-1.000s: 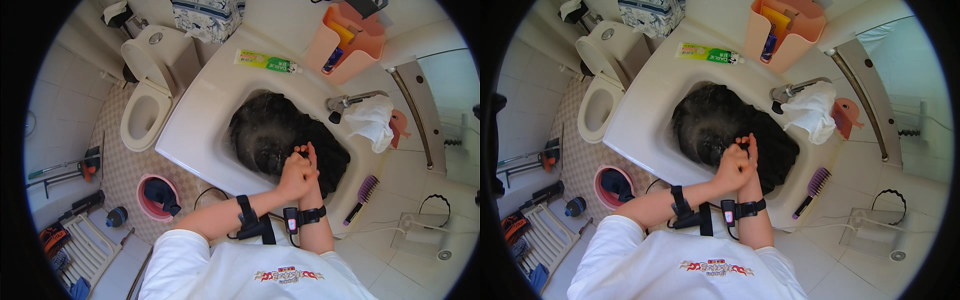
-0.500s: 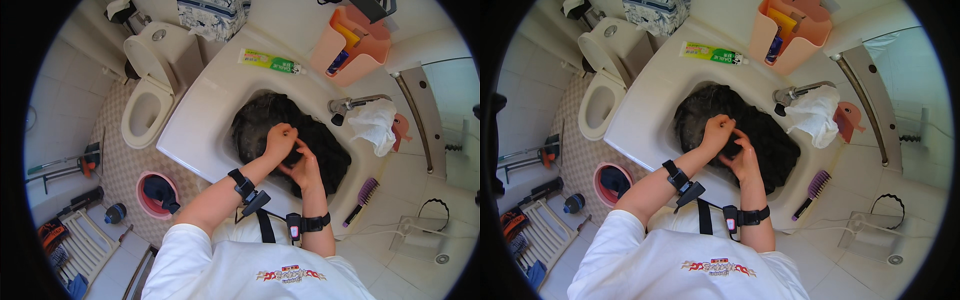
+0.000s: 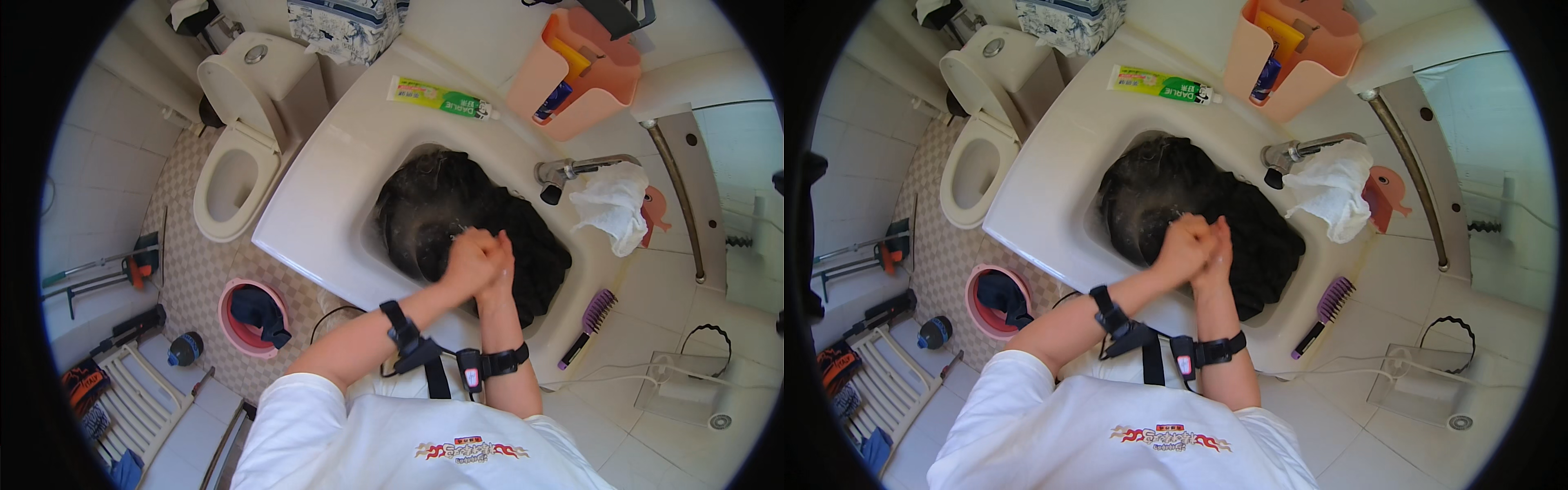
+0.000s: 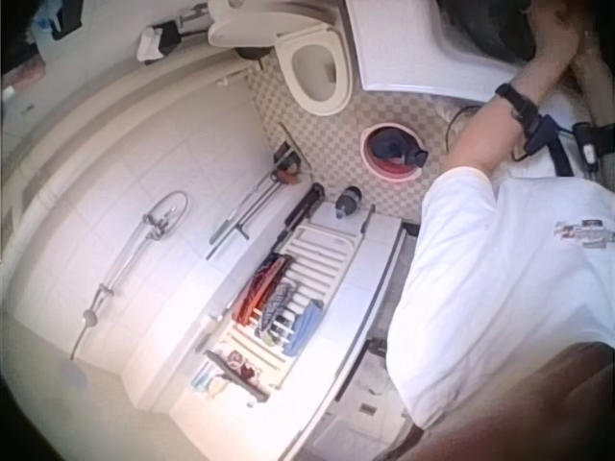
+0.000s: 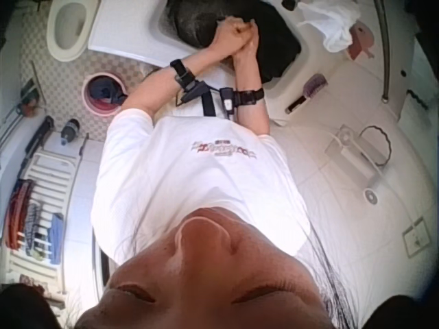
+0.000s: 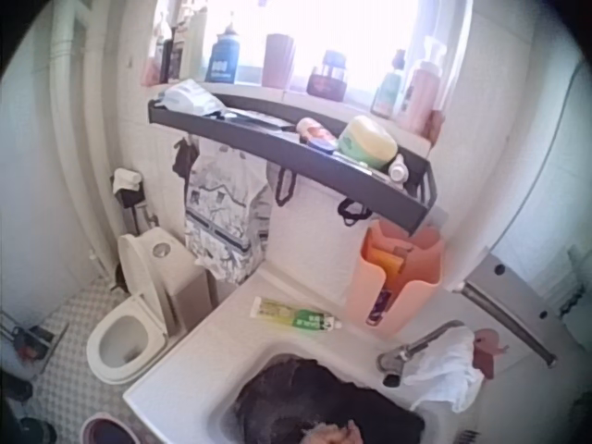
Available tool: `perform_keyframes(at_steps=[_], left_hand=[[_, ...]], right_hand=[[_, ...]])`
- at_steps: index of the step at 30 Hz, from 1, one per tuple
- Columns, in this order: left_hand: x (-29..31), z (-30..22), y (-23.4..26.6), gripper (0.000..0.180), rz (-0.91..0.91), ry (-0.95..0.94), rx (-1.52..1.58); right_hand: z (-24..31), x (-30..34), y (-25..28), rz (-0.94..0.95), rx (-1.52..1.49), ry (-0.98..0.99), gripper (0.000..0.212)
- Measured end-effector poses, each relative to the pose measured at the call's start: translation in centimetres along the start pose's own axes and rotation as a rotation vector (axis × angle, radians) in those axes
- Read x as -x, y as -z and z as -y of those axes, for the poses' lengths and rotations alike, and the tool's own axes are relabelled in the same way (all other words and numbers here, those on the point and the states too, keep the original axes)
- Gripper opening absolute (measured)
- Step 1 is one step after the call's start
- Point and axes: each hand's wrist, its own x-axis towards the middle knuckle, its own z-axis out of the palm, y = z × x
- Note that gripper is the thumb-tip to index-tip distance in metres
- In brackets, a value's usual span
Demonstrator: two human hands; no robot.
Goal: The person lies on a sofa, then walks to the bathroom and washes a black garment by hand in the sink. They rub the fabric with both hands, rinse it, and continue scrubbing different sections of the garment.
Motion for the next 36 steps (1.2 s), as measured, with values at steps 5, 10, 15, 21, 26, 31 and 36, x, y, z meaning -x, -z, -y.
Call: perform_keyframes(at_steps=[5, 10, 15, 21, 26, 31, 36], left_hand=[[-0.8, -3.9, -0.2, 0.036, -0.241, -0.516, -0.012], [0.8, -5.9, 1.7, 0.035, -0.192, -0.049, 0.069], [0.5, -5.2, 1.6, 0.031, -0.189, -0.548, -0.106], [-5.1, 0.8, 8.5, 0.04, -0.431, 0.177, -0.346], [-1.7, 3.5, 7.7, 0.023, 0.278, -0.467, -1.08], [-2.4, 4.8, 8.6, 0.021, 0.292, -0.21, -0.971], [-0.4, -5.6, 3.9, 0.02, -0.006, -0.366, -0.465]], right_hand=[[0.4, -1.6, 1.8, 0.418, -0.085, -0.07, 0.028], [-0.7, 0.3, -2.2, 0.079, -0.023, -0.069, 0.025], [0.3, -0.9, 0.3, 0.13, 0.188, 0.088, 0.031], [1.2, 1.2, -4.4, 0.159, 0.644, 0.091, 0.04], [-0.3, -2.0, -0.7, -0.022, 1.815, 0.296, 0.063], [-0.5, -3.7, -0.6, 0.11, 1.616, 0.215, 0.068], [1.2, -1.9, -2.9, -0.041, 0.105, -0.035, 0.048]])
